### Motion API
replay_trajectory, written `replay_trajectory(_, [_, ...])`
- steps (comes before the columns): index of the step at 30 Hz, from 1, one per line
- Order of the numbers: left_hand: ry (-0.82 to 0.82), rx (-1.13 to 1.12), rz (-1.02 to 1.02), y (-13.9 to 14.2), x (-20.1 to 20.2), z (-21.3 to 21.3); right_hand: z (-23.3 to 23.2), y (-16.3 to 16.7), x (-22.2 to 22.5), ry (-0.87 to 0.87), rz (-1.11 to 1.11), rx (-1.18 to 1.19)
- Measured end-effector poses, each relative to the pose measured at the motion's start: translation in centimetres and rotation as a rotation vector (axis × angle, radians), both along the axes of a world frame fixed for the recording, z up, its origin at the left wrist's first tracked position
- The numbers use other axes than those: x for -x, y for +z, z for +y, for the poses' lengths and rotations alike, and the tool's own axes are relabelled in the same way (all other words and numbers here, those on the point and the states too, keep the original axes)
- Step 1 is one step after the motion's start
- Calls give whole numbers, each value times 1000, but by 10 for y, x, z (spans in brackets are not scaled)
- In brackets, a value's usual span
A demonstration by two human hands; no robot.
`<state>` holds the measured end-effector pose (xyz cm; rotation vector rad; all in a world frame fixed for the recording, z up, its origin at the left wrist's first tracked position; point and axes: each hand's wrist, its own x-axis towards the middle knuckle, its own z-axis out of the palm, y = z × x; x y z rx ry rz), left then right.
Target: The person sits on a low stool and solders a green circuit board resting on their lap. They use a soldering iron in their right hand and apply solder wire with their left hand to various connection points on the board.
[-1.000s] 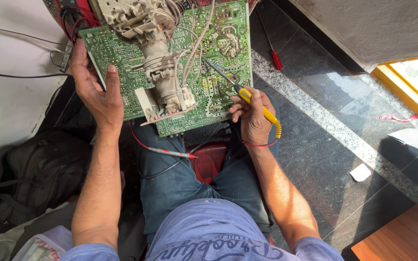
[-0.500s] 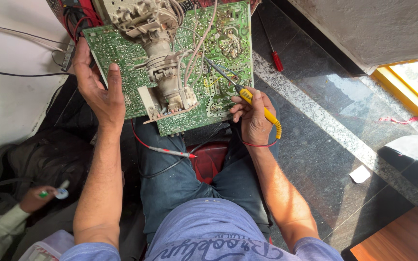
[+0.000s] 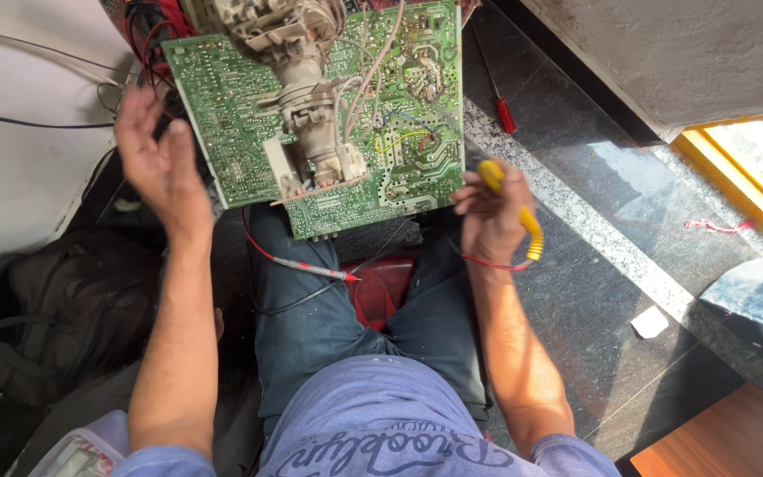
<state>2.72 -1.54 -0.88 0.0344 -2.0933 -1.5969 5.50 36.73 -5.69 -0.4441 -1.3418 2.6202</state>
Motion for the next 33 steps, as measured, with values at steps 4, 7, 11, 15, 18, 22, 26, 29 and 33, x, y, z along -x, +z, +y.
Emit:
replay_trajectory(4, [185,-415,-199,5,-52,-29,40,4,-8,-235,21,-203])
replay_trajectory(7, [260,-522,-246,13,-97,-45,75,-3,-16,-386,279,-839])
replay_trajectory(11, [268,-380,-294,31,-141,-50,115,-18,-19,-293,-19,-1201])
replay_trajectory(15, [190,-133,-338,54,-179,-54,114,-20,-30,-339,-58,-902])
replay_trajectory(18, [211,-605,-323,56,-206,-59,99,-13,-31,-425,-2,-875])
replay_trajectory(22, [250,-1054,-272,47,-256,-68,87,0,-35,-450,171,-970])
replay_trajectory(26, [422,-1152,-72,48,-304,-78,85,1,-38,-481,245,-908])
replay_trajectory(29, [528,-1098,119,66,-331,-87,87,4,-43,-557,299,-921])
replay_trajectory(33, [590,-1162,237,96,-360,-107,91,14,-46,-633,516,-925])
